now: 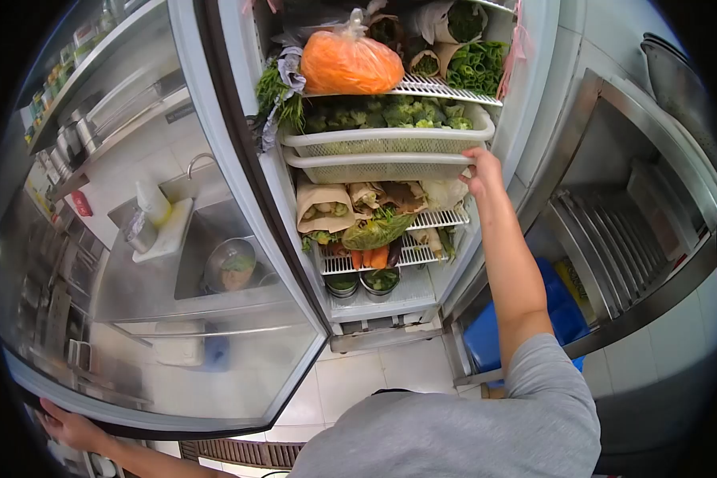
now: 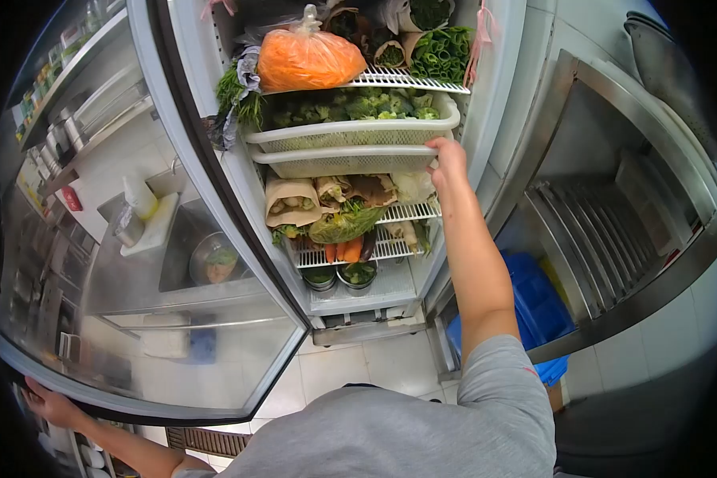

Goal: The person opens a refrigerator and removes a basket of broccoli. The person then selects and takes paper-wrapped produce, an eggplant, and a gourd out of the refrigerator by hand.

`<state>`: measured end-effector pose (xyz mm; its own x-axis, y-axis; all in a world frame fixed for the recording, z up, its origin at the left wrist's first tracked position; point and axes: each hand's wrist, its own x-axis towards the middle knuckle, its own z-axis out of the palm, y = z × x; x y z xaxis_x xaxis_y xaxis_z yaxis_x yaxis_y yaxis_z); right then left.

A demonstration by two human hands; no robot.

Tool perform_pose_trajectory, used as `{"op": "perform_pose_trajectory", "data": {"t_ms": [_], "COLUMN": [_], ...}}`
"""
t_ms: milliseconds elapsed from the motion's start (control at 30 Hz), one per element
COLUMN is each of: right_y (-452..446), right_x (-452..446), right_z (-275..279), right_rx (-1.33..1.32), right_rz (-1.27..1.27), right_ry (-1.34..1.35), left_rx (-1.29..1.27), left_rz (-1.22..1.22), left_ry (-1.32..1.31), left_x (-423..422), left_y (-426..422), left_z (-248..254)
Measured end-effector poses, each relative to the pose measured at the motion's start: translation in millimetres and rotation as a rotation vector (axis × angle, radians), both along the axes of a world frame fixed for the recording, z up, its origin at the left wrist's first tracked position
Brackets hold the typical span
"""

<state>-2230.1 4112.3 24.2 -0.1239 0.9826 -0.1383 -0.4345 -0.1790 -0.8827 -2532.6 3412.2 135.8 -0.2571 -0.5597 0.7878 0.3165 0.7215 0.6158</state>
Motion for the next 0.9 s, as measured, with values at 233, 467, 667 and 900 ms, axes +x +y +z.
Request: {"op": "perform_pose_trajectory", "data": {"t_ms": [233,467,667,900], "right_y": [-3,16,20,42], "right_x": [1,11,19,14], "right_z": [-9,-3,-4,-6], "right_rx": [0.084,0.148,0.183,0.192], "right_rz": [-0.041,0.178,0.328,0.380], "right_ry": [-0.018,-0.031,0.130,0.290], "left_rx": [-0.338,-0.015,0.038,0.508], "left_rz": [-1.241,-1.890,-1.742,-1.724], "left_ry": [0.467,-0.752,-0.785,-1.236], "left_x": [89,57,28,14], "left_y": [190,440,501,513], "left_z": [-64,-144,-124,-102]}}
